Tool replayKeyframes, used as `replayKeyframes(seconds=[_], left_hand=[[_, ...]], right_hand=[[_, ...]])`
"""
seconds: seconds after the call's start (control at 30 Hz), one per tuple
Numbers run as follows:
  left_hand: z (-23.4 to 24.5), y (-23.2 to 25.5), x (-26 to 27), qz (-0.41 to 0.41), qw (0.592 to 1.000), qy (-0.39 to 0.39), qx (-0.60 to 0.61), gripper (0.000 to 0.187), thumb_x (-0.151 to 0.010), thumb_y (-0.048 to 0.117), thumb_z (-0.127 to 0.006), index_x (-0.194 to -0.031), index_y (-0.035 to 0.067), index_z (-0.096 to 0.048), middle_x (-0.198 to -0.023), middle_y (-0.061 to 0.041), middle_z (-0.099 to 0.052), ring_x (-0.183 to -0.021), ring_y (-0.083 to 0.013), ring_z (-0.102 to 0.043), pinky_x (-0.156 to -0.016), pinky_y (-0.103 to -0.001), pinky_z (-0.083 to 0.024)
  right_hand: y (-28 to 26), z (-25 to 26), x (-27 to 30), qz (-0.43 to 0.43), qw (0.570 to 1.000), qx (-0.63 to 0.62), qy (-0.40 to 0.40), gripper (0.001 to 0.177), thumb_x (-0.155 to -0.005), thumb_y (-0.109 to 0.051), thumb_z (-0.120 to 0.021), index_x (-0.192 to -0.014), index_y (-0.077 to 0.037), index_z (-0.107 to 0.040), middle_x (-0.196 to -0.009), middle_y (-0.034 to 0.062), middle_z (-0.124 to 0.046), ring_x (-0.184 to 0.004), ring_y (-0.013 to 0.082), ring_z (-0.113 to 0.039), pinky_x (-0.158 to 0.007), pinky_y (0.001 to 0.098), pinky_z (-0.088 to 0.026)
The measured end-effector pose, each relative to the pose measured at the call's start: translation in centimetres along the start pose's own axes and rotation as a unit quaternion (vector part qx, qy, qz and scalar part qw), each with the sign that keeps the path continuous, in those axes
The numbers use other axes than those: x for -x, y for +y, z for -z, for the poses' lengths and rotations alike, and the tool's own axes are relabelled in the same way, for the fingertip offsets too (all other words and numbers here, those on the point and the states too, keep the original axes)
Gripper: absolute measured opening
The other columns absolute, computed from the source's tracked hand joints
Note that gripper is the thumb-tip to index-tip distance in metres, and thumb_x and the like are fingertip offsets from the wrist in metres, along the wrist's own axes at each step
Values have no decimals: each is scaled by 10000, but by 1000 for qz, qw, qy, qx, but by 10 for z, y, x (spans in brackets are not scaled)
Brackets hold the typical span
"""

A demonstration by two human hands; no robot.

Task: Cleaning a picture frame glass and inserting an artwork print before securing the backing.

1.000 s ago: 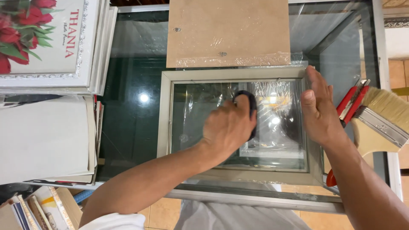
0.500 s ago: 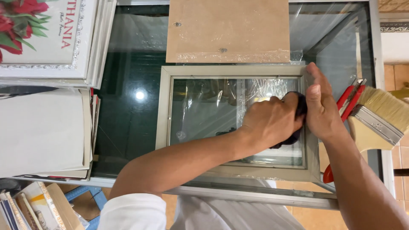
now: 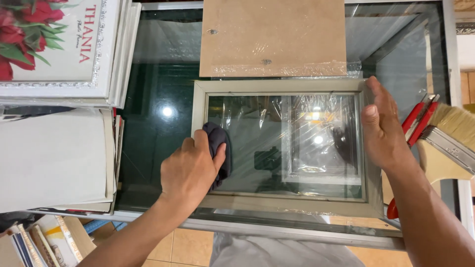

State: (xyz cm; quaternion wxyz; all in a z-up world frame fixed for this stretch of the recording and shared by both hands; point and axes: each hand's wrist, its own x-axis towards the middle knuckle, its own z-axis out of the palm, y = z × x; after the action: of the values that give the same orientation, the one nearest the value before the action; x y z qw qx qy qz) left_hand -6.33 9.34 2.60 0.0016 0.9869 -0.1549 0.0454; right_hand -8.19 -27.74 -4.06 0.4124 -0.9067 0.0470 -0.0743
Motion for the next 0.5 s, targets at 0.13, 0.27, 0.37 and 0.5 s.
replayKeyframes(seconds=[0.13, 0.27, 0.37, 0.5], left_hand=[[-14, 26, 2, 1, 999, 39, 4, 448, -930, 471, -700, -846, 65, -530, -649, -95, -618, -492, -267, -675, -382, -361, -523], [-19, 68, 0, -56, 996, 30, 66, 453, -926, 462, -709, -853, 52, -530, -660, -113, -612, -487, -252, -666, -374, -348, -521], [-23, 99, -1, -127, 986, -1, 112, 438, -957, 437, -697, -879, 35, -542, -668, -116, -609, -478, -231, -653, -361, -342, -516], [-29, 140, -6, -216, 960, 19, 178, 395, -996, 379, -662, -967, -1, -561, -725, -128, -615, -563, -247, -656, -432, -347, -522]], right_hand=[[-2, -3, 1, 9, 1000, 10, 2, 978, -1038, -744, -223, -1583, 64, -305, -1628, 290, -354, -1546, 441, -283, -1259, 503, -202], [-4, -3, 0, 8, 1000, 6, 12, 984, -1039, -743, -237, -1581, 76, -306, -1618, 287, -364, -1532, 441, -292, -1243, 498, -223], [-4, -3, 0, 11, 1000, 9, 17, 978, -1043, -739, -239, -1579, 76, -309, -1612, 281, -376, -1528, 437, -303, -1246, 498, -226], [-3, -3, 0, 5, 1000, 5, 21, 950, -1054, -719, -256, -1576, 72, -314, -1617, 275, -372, -1529, 436, -304, -1245, 497, -231]])
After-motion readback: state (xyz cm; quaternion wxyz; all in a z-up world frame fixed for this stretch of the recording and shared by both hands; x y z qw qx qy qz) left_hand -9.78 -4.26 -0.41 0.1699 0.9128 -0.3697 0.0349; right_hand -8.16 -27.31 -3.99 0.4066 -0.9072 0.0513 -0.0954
